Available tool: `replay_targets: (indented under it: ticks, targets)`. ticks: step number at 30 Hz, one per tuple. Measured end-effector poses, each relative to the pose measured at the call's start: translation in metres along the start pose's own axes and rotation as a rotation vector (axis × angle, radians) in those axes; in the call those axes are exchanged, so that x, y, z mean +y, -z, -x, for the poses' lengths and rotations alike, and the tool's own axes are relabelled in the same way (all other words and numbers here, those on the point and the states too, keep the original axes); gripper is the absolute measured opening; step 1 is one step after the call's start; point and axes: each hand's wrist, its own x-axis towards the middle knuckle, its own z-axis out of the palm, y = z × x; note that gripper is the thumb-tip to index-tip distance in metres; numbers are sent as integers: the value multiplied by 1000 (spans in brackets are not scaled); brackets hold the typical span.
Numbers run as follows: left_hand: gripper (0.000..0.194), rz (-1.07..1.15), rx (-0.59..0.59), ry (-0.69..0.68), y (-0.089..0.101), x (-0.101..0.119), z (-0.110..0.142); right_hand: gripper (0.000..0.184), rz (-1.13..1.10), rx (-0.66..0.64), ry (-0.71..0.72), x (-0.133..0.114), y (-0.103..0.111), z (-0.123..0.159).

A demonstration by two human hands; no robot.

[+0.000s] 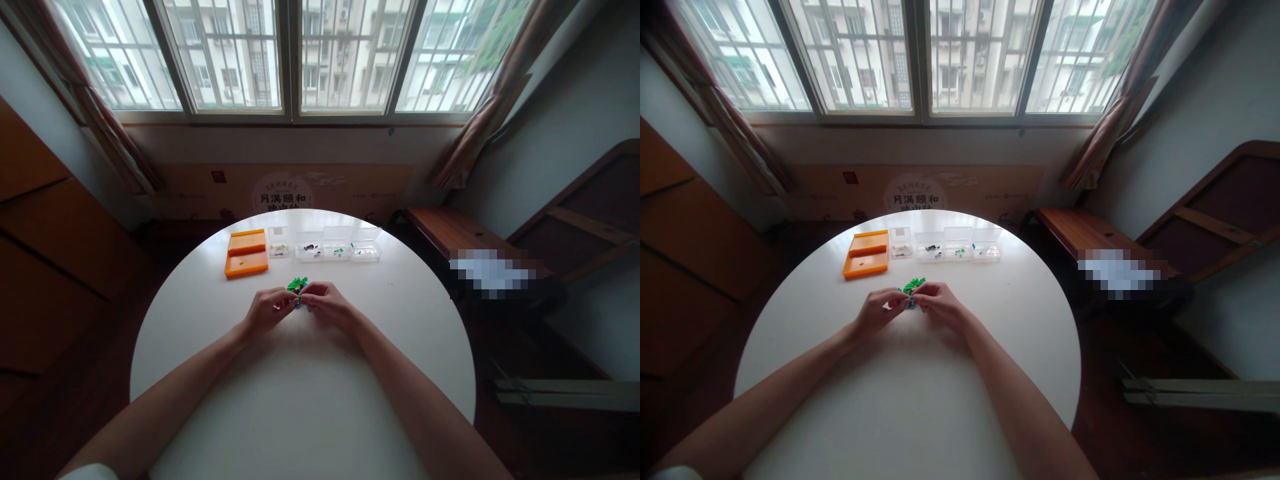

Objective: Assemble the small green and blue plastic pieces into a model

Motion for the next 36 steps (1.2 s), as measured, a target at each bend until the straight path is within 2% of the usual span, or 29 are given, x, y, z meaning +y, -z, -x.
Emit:
replay_targets:
  ticks: [21, 36]
  targets:
    - [11, -12, -6, 11, 0, 0, 0, 24, -14, -4, -4, 1, 1, -1]
    - [11, -2, -17, 16, 0, 0, 0, 29, 1, -2, -11, -1, 0, 0]
